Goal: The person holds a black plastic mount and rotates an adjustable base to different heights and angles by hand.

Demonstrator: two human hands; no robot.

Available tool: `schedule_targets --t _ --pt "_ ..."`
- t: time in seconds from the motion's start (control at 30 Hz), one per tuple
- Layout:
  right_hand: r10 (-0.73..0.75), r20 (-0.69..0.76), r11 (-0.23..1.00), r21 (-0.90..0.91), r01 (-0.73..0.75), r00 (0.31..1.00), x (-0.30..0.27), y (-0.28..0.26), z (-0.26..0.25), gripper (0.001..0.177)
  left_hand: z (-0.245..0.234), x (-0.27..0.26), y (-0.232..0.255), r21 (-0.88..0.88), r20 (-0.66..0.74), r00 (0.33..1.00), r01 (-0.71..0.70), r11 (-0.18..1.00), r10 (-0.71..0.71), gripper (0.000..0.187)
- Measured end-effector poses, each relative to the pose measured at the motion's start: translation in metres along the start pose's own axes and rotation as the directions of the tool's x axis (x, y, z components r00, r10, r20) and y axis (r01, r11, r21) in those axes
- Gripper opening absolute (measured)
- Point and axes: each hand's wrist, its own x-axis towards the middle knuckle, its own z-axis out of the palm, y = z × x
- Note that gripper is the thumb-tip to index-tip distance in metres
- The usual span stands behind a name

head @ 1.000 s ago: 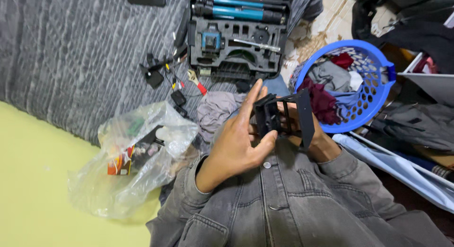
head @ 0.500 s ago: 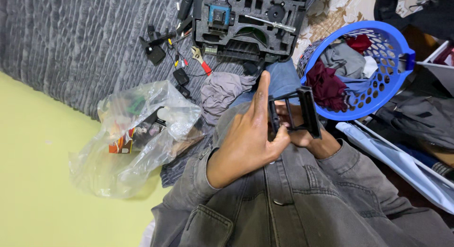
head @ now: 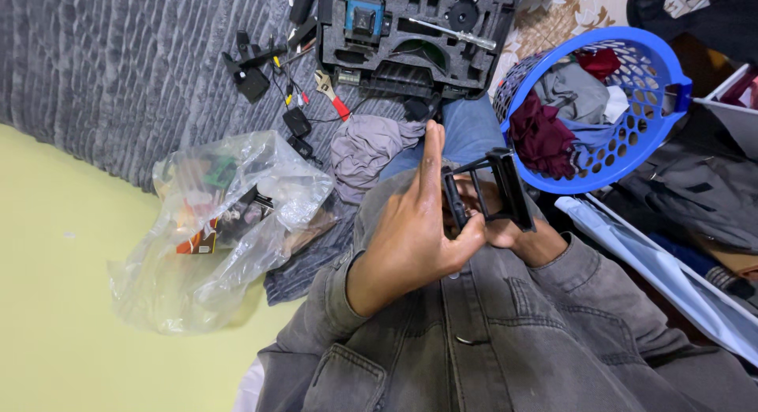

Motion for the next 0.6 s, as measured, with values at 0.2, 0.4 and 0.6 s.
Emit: schedule_targets --t 0.2,0.4,0.6 --pt "0.106 0.084 0.993 0.037 -0.109 0.991 -0.002 -0.005 0.009 0.060 -0.010 0.005 -0.006 -0.070 0.022 0.998 0.067 0.995 -0.066 0.110" --pt "0.299 -0.029 0.929 0.236 -0.284 0.954 0.006 0.007 0.000 0.030 -0.017 0.008 -0.020 -0.163 -0.022 0.997 0.069 0.984 -0.074 0.053" --pt "0.338 -0.001 0.928 0.166 -0.333 0.941 0.012 -0.013 0.029 0.032 -0.022 0.014 -0.020 -0.226 -0.008 0.983 0.177 0.958 -0.184 0.030"
